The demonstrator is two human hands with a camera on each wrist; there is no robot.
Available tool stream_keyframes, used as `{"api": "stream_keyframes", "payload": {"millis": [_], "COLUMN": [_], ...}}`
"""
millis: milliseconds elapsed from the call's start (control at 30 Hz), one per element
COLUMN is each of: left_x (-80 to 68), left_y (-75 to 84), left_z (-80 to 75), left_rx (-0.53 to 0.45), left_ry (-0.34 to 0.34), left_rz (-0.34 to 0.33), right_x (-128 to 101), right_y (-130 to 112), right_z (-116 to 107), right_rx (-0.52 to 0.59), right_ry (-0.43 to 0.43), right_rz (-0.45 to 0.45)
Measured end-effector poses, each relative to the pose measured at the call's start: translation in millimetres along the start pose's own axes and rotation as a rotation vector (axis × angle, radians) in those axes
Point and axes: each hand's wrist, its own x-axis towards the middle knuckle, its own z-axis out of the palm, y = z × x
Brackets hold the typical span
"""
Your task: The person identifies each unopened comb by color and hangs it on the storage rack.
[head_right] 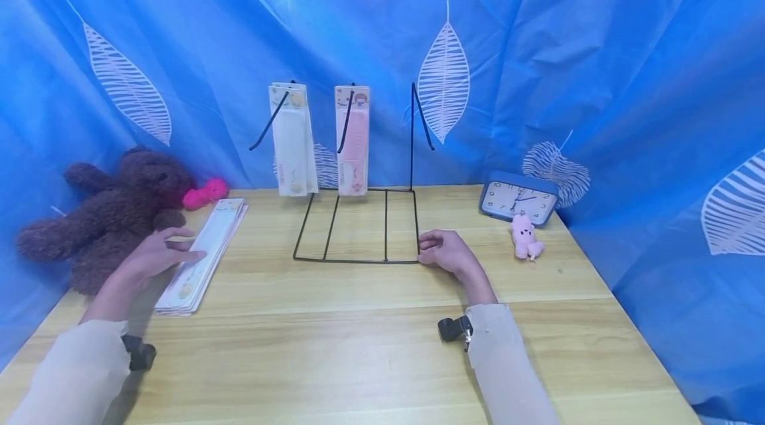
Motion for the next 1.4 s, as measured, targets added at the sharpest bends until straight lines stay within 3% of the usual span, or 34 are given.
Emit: {"api": "stream_keyframes", "payload": {"millis": [267, 633, 867, 1167, 1400], "left_x": [2.7, 0.6, -1.9, -10.3, -17.4], "left_y": [-1.6, 5.5, 6.6, 23.9, 34.0], "left_z": [-1.4, -3.3, -7.7, -11.5, -13.0], "left_rx": [0.025, 0.025, -0.082, -0.191, -0.279], "left_ry": [0.021, 0.226, 0.243, 0.259, 0.267], "left_rz": [-0.025, -0.053, -0.043, 0.069, 0.303], "right_x": [0, 1, 0, 1, 2], "right_y": [1, 3, 1, 2, 3], "right_z": [1, 1, 0, -1, -1], "right_rx": [0.001, -0.004, 0.006, 0.007, -0.003], "right_ry": [-0.009, 0.007, 0.008, 0.005, 0.007], "right_rz": [-0.006, 0.003, 0.007, -0.001, 0.004]}}
